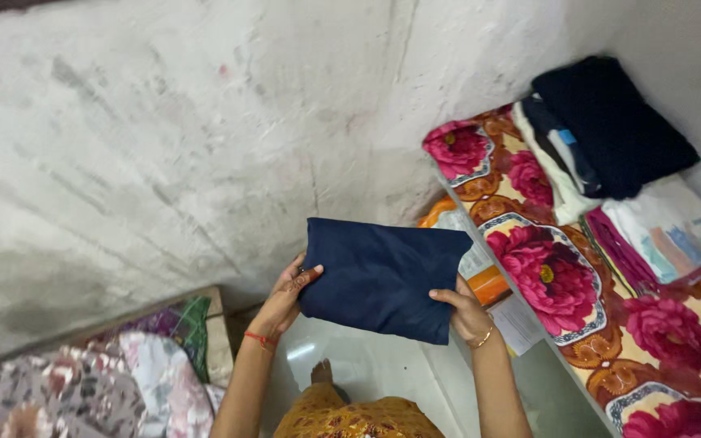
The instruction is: The person picks up several folded items of clothing one by one from a bed, including a white shirt, a black garment, a pink cloth, and a blue patterned top, and places them onto a storage shelf.
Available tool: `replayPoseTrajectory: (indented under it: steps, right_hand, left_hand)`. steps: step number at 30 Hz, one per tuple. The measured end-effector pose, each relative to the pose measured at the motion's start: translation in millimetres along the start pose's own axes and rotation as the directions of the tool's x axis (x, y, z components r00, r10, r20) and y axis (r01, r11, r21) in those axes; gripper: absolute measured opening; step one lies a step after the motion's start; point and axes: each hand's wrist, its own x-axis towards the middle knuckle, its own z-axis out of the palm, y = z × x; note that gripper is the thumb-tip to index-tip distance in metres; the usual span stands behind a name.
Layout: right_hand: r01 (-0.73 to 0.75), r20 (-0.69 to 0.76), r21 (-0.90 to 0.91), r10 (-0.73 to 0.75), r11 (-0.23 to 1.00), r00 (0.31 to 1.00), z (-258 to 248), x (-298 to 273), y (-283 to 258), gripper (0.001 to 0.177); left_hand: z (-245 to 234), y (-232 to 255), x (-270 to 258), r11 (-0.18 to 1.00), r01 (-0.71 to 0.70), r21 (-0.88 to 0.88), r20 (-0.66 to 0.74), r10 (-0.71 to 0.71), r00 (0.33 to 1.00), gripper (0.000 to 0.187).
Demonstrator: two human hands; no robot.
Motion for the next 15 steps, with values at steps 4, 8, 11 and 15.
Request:
replayPoseTrajectory:
  steps: [4, 8, 11, 15]
  right_hand:
    - [0.117, -0.197, 0.021, -0.11, 0.993, 0.974, -14, 1, -17, 0.078]
    - [0.275, -0.385, 0.0, -0.254, 0.962, 0.888, -28, -2, -52, 0.076]
    - [0.332, -0.414, 0.05, -0.283, 0.942, 0.865, -46, -3, -83, 0.067]
    - [0.423, -0.476, -0.036, -0.388, 0.905, 0.789, -74, 6, -125, 0.07]
  left_hand:
    - [36, 35, 71, 0.996, 0.06, 0.061, 0.172, -0.069, 0.983, 0.074]
    - [85, 43, 144, 0.999, 0.044, 0.007, 0.376, -0.044, 0.926, 0.072]
    - [125, 37, 198, 0.995, 0.099, 0.007, 0.497, -0.089, 0.863, 0.071]
    - [181, 11, 284, 0.999, 0.043, 0.018, 0.602, -0.045, 0.797, 0.063]
